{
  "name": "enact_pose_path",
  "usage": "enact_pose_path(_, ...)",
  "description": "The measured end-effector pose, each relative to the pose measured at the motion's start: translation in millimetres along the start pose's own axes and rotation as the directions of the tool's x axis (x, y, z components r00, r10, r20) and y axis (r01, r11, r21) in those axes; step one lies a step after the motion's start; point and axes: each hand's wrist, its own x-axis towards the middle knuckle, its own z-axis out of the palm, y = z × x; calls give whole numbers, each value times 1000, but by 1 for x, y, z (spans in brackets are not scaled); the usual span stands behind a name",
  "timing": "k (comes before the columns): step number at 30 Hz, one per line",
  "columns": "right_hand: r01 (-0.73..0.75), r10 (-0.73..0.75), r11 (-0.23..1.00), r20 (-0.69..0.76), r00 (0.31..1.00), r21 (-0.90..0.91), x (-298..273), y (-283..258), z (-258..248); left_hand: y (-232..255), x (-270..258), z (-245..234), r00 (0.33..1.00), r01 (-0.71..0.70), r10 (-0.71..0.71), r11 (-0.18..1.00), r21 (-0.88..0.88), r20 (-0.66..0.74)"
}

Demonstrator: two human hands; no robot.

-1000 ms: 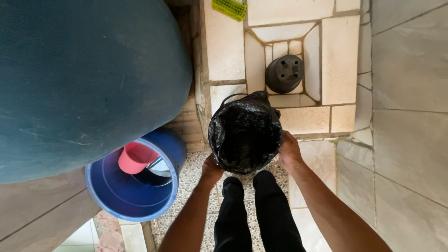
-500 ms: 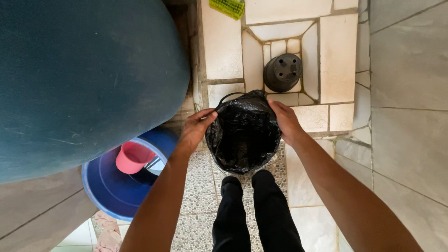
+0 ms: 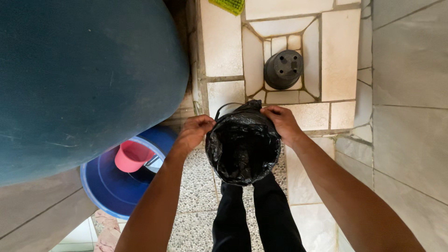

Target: The person wipes the inside and outside of a plastic bucket with a cloth and then cleans the inside of a trash bin by hand.

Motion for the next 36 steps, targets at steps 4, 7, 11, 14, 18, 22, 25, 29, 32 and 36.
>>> enact_pose_path(4,27,-37,986,-56,998,-163,19,17,-3,-16,20,5,999,-43,43,999,-3,-30)
enact_pose_path(7,-4,-6,985,-56,998,-174,31,22,-3,-37,38,18,982,-35,49,996,84,-182)
enact_pose_path(11,2,-12,979,-46,999,-203,29,27,-3,-57,54,33,962,-64,77,996,56,-260)
enact_pose_path(14,-20,3,975,-80,997,-222,15,22,-6,-46,40,32,930,-128,117,992,-10,-350)
enact_pose_path(18,-211,184,953,-137,973,-218,-30,28,-21,-11,-4,17,925,-171,230,963,209,-302)
enact_pose_path(22,-278,265,958,-141,954,-77,-72,51,-22,2,-27,16,941,-276,327,892,358,-90)
enact_pose_path(25,-240,233,971,-164,959,-25,-88,56,-17,-5,-25,24,922,-254,347,877,407,-172)
enact_pose_path(29,147,-161,987,-363,918,-68,-82,36,-8,-3,-23,41,872,-297,363,925,236,-328)
enact_pose_path(32,261,-446,874,-466,764,-409,-78,4,1,11,-17,51,847,-249,295,955,161,-442)
enact_pose_path(36,619,-739,644,-158,655,-449,-67,-29,26,28,-17,62,919,-3,-53,990,-141,-390)
